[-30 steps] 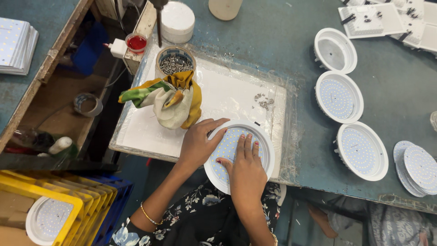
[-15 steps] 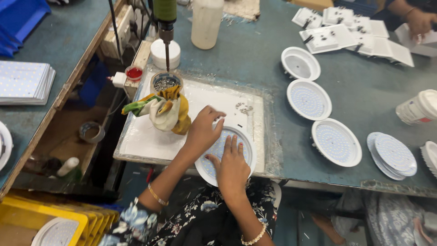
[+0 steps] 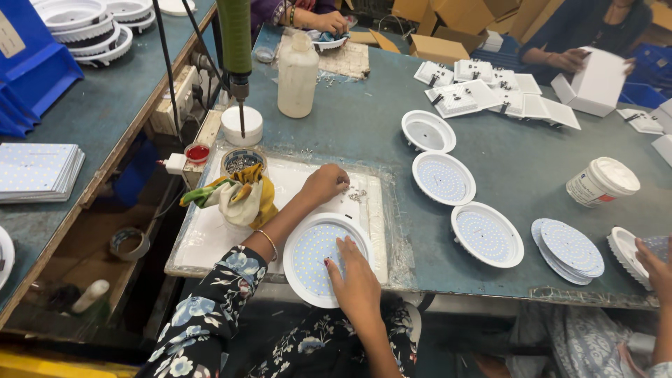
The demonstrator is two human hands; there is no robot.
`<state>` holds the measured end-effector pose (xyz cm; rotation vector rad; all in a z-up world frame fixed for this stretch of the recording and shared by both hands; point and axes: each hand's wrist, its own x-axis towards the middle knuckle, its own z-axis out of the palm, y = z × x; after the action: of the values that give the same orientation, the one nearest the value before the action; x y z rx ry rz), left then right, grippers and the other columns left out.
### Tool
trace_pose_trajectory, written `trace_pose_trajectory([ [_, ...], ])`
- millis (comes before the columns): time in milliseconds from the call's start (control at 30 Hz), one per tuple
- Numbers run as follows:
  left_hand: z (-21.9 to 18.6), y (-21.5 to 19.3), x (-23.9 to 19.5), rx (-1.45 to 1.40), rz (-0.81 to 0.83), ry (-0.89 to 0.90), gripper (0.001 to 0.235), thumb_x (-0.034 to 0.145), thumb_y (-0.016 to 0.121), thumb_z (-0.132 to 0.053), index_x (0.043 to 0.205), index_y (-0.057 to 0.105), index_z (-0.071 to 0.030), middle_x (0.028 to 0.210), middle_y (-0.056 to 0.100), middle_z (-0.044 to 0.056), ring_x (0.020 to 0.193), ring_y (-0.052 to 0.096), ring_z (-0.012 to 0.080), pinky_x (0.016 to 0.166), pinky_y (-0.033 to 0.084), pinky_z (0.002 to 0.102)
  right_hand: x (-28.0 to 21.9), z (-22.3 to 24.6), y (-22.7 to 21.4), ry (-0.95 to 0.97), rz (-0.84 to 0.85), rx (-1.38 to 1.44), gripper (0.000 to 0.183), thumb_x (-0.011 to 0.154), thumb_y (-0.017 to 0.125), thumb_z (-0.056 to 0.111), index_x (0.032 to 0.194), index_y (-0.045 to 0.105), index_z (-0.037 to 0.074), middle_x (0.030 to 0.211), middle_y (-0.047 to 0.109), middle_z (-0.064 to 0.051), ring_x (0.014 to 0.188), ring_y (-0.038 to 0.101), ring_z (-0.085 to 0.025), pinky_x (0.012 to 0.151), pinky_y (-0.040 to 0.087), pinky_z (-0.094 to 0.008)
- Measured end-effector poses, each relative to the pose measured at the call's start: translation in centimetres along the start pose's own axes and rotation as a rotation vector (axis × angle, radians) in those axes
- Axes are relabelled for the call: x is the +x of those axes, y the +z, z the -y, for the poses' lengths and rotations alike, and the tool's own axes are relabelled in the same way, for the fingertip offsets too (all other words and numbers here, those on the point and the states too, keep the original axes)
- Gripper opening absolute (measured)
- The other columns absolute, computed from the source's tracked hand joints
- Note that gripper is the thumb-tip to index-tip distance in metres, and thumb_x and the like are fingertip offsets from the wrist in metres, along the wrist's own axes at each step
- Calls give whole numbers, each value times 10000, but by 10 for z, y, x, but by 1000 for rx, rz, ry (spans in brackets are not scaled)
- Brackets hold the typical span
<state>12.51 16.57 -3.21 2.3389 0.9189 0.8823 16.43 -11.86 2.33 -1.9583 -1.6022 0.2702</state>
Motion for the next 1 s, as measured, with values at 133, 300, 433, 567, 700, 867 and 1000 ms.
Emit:
trace_pose_trajectory([
  [133,-9,2,7,91,44,29,119,789,768,-214,897,791,-168,933,689,74,923,679,276,783,543,432,1,1,3,7,-13,-20,526,935,631,357,1402,562,126,1514,497,-126,1402,457,-290,1093,402,-427],
  [300,-3,19,22,232,24,128,47,778,762,-187,813,776,-158,952,682,75,972,665,287,788,549,436,-1,1,5,0,-35,-34,533,924,648,351,1388,568,102,1512,502,-133,1401,464,-295,1091,410,-428],
  [433,10,40,32,412,-35,349,31,804,731,-114,812,739,-86,1007,683,102,1018,674,302,796,566,424,-2,2,8,12,-47,-52,514,921,649,344,1370,589,100,1507,511,-130,1370,494,-300,1063,440,-428],
  [567,4,47,42,543,59,434,116,721,735,-117,807,728,-40,1010,677,147,1012,667,327,771,574,432,-2,7,12,-1,-83,-82,513,907,661,330,1355,602,86,1497,520,-143,1347,517,-312,1048,451,-431],
  [700,-16,25,41,459,159,260,179,716,751,-181,814,710,-36,1033,660,155,1016,648,334,773,569,440,-4,6,9,-15,-74,-77,515,902,664,342,1352,604,99,1498,526,-142,1338,528,-315,1053,447,-426],
  [867,-55,-26,-3,44,-118,261,215,811,752,-231,892,667,-50,964,631,126,978,635,311,806,538,430,7,2,-21,-98,68,177,460,917,692,273,1342,639,102,1502,540,-139,1285,593,-289,1005,514,-417],
  [1000,-86,-81,-77,-219,-144,226,187,851,733,-210,928,657,-57,928,623,108,857,635,272,766,523,389,41,13,-67,-100,185,319,411,940,699,258,1325,677,117,1362,696,-114,1106,757,-234,930,599,-351],
])
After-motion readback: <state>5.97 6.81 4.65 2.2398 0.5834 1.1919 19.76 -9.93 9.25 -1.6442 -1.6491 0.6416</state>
